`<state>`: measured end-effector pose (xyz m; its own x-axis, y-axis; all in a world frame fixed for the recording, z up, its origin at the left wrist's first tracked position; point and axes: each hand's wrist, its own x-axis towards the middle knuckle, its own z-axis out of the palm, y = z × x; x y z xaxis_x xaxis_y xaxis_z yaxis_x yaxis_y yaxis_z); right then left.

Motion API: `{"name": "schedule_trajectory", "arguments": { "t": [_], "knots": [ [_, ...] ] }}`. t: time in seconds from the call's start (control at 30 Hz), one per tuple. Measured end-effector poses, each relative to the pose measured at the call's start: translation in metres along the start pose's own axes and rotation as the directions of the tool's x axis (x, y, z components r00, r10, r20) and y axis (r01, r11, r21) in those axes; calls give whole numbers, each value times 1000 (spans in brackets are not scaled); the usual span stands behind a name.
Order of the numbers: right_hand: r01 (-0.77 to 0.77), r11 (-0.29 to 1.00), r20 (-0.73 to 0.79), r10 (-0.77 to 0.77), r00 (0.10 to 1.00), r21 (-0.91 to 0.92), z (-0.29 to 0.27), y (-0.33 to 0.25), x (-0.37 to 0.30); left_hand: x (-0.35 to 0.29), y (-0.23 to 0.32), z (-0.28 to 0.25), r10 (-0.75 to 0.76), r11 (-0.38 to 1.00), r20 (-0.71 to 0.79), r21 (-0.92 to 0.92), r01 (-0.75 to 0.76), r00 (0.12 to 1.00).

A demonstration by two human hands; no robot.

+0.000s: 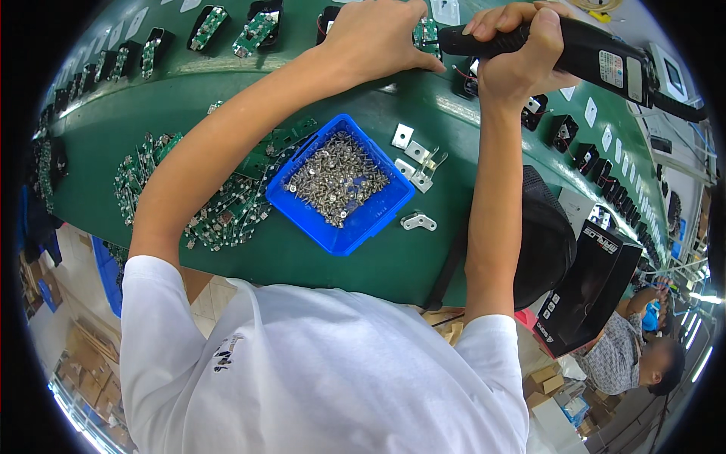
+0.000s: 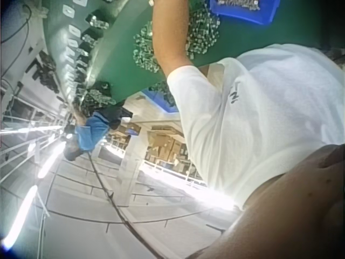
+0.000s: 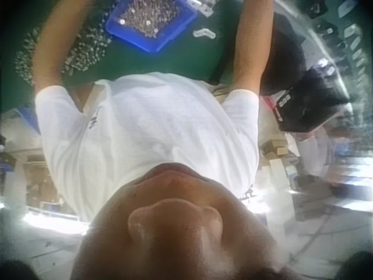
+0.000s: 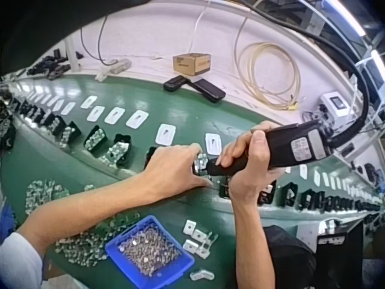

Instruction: The person assembles computer mouse components by placing circuit boards into casing bases by hand, taking screws from a tray, and securing the parts using an electric screwdriver.

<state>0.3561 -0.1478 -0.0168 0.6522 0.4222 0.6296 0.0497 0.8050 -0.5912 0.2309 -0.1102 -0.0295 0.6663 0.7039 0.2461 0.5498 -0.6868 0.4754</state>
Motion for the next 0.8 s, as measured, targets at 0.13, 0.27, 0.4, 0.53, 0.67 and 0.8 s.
{"name": "schedule_trajectory", "arguments": {
  "t": [0.13,0.27,0.4,0.53,0.67,0.8],
  "knots": [
    [-14,1000,-3,14,1000,26,3,3,-2,-1,0,-2,-10,1000,2,-8,10,1000],
    [-13,994,102,2,995,110,7,0,-3,0,-1,-2,-13,1000,17,-16,14,1000],
    [-17,994,98,6,995,107,10,2,-5,3,-7,1,21,999,12,48,-21,1000],
    [-22,995,90,13,996,100,13,2,-12,0,-9,4,89,996,-14,-10,-89,996],
    [-36,996,83,28,996,88,15,8,-18,-5,-11,10,131,989,-43,-64,-134,990],
    [-66,995,80,60,995,76,12,14,-27,-11,-16,20,96,995,-43,9,-96,994]
  ]
}}
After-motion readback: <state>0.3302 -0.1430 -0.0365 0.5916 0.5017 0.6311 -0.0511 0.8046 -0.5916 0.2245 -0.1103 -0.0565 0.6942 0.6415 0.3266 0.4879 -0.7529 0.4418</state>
